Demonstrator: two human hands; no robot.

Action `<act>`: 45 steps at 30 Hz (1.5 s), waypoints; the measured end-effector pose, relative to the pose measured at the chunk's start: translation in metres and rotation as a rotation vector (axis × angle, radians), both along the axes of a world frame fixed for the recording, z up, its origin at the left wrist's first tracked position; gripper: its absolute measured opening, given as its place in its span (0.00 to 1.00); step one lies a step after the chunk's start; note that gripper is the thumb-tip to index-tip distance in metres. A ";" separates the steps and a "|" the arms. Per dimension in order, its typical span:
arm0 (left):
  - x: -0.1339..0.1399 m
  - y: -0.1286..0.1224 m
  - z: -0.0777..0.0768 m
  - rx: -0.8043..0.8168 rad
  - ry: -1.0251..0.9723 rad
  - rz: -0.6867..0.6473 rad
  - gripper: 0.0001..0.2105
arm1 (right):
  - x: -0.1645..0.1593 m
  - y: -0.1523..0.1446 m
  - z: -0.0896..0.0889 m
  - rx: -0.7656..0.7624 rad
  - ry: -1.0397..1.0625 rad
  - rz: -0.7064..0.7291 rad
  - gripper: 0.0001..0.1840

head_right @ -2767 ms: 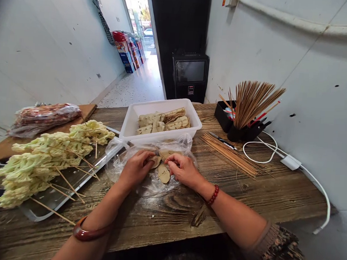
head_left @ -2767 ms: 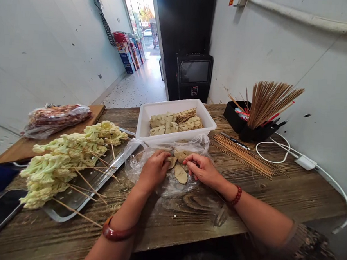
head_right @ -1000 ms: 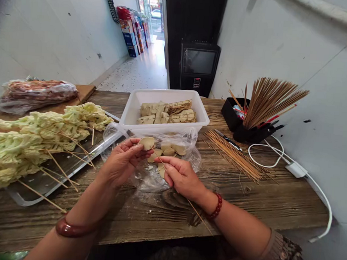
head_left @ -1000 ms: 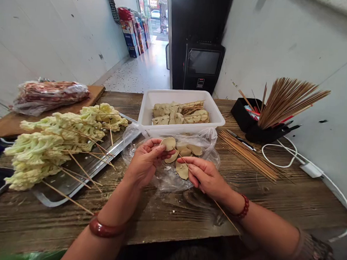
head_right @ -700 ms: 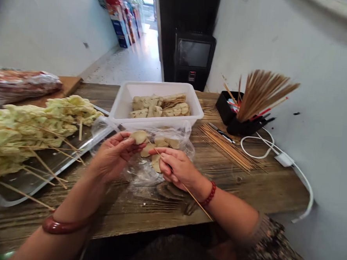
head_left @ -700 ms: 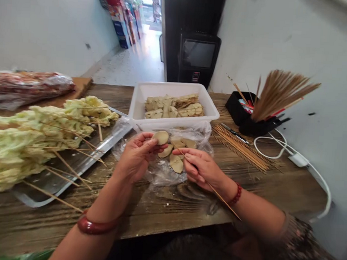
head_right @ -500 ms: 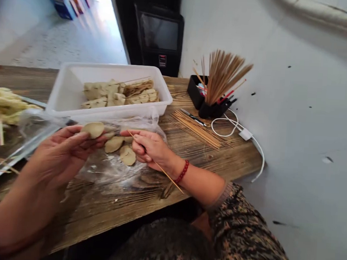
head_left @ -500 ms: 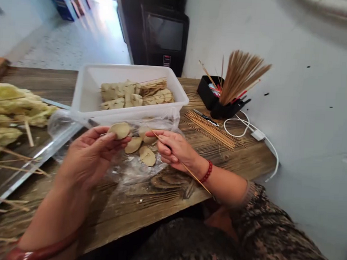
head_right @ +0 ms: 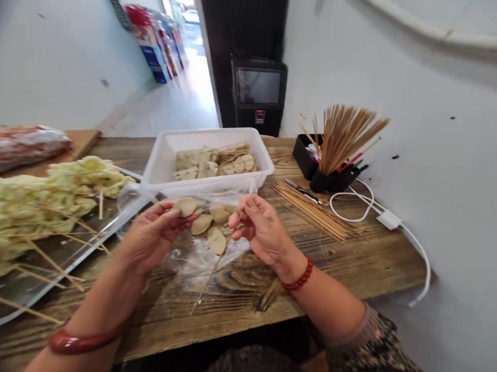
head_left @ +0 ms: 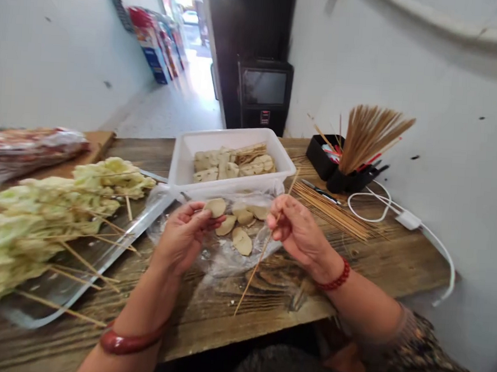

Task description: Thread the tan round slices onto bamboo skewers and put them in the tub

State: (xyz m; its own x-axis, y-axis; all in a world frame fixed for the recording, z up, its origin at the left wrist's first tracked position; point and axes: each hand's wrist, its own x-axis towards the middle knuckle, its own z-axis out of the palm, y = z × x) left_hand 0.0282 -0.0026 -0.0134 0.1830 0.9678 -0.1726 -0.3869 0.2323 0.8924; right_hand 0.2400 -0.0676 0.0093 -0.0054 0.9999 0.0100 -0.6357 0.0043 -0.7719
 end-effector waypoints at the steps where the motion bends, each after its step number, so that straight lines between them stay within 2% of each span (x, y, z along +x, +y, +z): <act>1: 0.000 0.000 0.000 0.001 -0.009 0.013 0.16 | 0.000 -0.001 0.001 0.004 -0.008 -0.013 0.19; 9: 0.000 -0.005 0.003 -0.022 -0.033 0.067 0.17 | 0.006 -0.003 0.002 0.058 -0.165 -0.143 0.13; 14: -0.002 -0.004 0.002 -0.019 -0.036 0.069 0.16 | 0.007 -0.014 0.007 0.275 -0.305 -0.274 0.04; 19: -0.004 -0.001 -0.002 -0.010 -0.040 0.063 0.16 | 0.006 -0.018 0.002 0.349 -0.502 -0.222 0.09; 23: -0.004 -0.001 -0.002 -0.002 -0.044 0.056 0.18 | 0.009 -0.006 -0.007 0.266 -0.520 -0.321 0.10; 26: -0.004 -0.002 0.000 -0.002 -0.039 0.053 0.18 | 0.008 -0.001 -0.006 0.210 -0.585 -0.224 0.10; 29: -0.004 -0.003 0.001 -0.002 -0.037 0.058 0.17 | 0.004 -0.006 -0.003 0.236 -0.533 -0.118 0.22; 32: -0.004 -0.003 0.001 -0.010 -0.040 0.062 0.18 | -0.001 -0.013 0.000 0.281 -0.430 -0.170 0.26; 34: -0.004 -0.004 0.001 -0.015 -0.040 0.056 0.18 | -0.001 -0.014 0.001 0.276 -0.384 -0.190 0.25; 39: -0.004 -0.004 0.002 -0.007 -0.025 0.044 0.17 | 0.003 -0.012 0.001 0.172 -0.366 -0.103 0.21; 45: -0.004 -0.004 0.002 -0.005 -0.046 0.053 0.18 | -0.009 -0.013 -0.006 0.032 -0.310 0.135 0.08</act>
